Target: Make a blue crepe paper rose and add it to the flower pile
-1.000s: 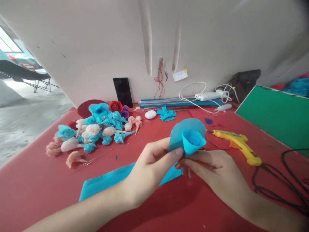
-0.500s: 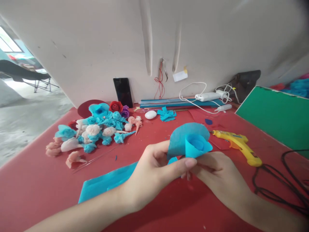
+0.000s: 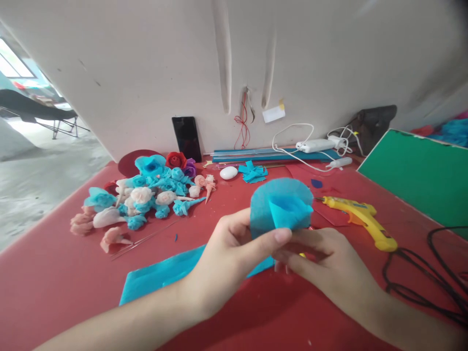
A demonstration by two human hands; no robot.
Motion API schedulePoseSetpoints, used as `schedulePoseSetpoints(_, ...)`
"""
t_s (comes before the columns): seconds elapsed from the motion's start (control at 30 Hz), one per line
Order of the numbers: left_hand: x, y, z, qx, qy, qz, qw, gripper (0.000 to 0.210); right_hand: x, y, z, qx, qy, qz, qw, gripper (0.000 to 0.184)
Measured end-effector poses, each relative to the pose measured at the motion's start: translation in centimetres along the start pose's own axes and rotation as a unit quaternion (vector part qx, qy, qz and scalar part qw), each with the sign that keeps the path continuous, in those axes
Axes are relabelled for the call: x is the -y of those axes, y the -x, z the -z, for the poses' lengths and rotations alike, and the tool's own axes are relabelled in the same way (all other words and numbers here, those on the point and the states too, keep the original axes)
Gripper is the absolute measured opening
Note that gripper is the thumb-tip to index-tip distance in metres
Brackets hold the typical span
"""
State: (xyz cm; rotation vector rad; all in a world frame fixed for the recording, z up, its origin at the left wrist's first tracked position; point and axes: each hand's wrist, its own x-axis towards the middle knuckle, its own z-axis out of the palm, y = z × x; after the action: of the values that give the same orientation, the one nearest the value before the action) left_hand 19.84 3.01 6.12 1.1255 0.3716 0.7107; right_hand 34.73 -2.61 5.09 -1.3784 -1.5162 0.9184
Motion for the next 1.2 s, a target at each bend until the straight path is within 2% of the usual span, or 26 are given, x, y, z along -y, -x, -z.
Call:
schedulePoseSetpoints(0.07,-0.28,-0.12,-0.03,-0.024,0.026,-0.003,0.999,0.007,-0.09,-0.19,-0.02,-0.013,0.024,-0.039,0.999,0.014)
schedulePoseSetpoints(0.17,-0.49,-0.28,-0.14,-0.047,0.048,0.001,0.998,0.008,-0.21,-0.36,0.04,-0.033,0.036,-0.069,0.996,0.022)
schedulePoseSetpoints(0.3,-0.19,-0.32,-0.31,-0.035,0.079,0.031,0.996,0.009,-0.05,-0.37,0.11,-0.030,0.009,-0.057,0.998,0.024)
schedulePoseSetpoints(0.73,0.34,-0.21,-0.19,0.012,0.059,0.035,0.998,0.012,0.73,-0.21,0.28,-0.062,-0.050,0.019,0.997,0.024)
schedulePoseSetpoints(0.9,0.34,-0.30,-0.21,0.043,0.054,0.013,0.998,0.016,0.70,-0.05,0.35,-0.073,-0.045,0.011,0.996,0.028)
schedulePoseSetpoints(1.2,0.27,0.13,-0.09,0.027,-0.033,0.007,0.999,0.014,0.38,-0.19,0.35,-0.061,-0.074,-0.019,0.995,0.023)
